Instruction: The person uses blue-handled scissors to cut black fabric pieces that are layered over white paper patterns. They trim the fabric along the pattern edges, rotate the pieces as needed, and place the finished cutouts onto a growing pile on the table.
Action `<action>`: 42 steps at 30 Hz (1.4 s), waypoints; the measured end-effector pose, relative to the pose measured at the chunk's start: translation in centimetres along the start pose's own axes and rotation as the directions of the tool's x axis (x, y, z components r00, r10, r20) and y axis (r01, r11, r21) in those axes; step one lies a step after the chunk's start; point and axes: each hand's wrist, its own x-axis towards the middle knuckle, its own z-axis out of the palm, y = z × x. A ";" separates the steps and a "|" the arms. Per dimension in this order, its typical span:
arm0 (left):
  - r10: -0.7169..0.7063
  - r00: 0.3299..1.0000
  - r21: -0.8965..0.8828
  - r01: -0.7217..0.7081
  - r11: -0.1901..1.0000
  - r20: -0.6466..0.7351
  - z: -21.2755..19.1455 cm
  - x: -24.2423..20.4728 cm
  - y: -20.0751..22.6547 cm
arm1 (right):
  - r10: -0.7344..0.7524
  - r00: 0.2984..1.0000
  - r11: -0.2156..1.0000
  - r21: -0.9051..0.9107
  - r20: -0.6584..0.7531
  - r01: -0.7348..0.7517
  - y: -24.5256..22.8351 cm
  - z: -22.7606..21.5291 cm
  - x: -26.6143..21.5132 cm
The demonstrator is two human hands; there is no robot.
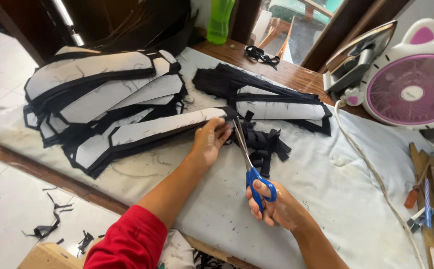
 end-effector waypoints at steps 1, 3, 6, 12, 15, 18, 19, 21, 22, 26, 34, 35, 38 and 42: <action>0.005 1.000 -0.010 -0.005 1.000 -0.006 0.4 -1.2 1.3 | 0.005 1.000 1.000 -0.010 0.005 -0.005 0.3 -0.1 0.1; -0.203 0.979 -0.084 0.204 0.975 0.011 1.7 -3.4 4.2 | -0.021 1.000 1.000 0.007 0.011 0.020 0.6 -0.4 0.3; -0.293 0.952 -0.125 0.303 0.945 0.093 0.2 -1.0 4.4 | -0.011 1.000 1.000 0.005 0.011 0.011 0.6 -0.4 0.4; 0.007 0.998 -0.125 -0.014 0.992 -0.063 2.6 -4.1 4.7 | -0.015 0.997 0.999 0.047 0.075 0.011 0.7 -0.6 0.2; 0.029 0.999 0.032 -0.030 0.999 0.021 2.0 -3.4 3.8 | -0.027 0.999 0.999 0.022 0.043 0.026 0.5 0.0 0.0; 0.017 0.995 0.072 -0.024 0.997 0.099 1.4 -2.4 2.6 | -0.043 0.998 0.999 0.007 0.035 0.043 0.6 0.1 0.0; 0.016 0.995 0.072 -0.023 0.997 0.098 1.7 -3.1 2.6 | -0.042 0.999 0.999 0.008 0.035 0.042 0.6 0.2 -0.1; 0.007 0.978 0.166 -0.043 0.985 0.207 2.2 -4.5 2.7 | -0.060 0.998 0.998 0.007 -0.004 0.060 0.5 0.4 -0.1; 0.006 0.978 0.166 -0.042 0.985 0.209 2.6 -5.3 2.9 | -0.061 0.998 0.998 0.007 -0.006 0.061 0.5 0.4 0.0; -0.039 0.990 0.400 -0.019 0.916 0.136 4.1 -8.2 3.8 | -0.085 0.995 0.996 0.036 -0.060 0.088 0.3 0.6 -0.1; -0.055 0.991 0.377 0.005 0.926 0.124 4.7 -9.6 3.7 | -0.116 0.990 0.993 0.004 -0.081 0.117 0.0 0.8 -0.3; -0.056 0.992 0.367 0.011 0.930 0.111 4.6 -9.5 3.6 | -0.121 0.989 0.992 0.013 -0.079 0.122 0.1 0.8 -0.3; -0.053 0.993 0.355 0.012 0.935 0.106 4.5 -9.1 3.3 | -0.134 0.989 0.990 0.029 -0.070 0.136 0.2 0.7 -0.1; -0.067 0.990 0.378 0.017 0.926 0.120 4.4 -9.4 3.5 | -0.135 0.988 0.990 0.029 -0.071 0.137 0.1 0.8 -0.2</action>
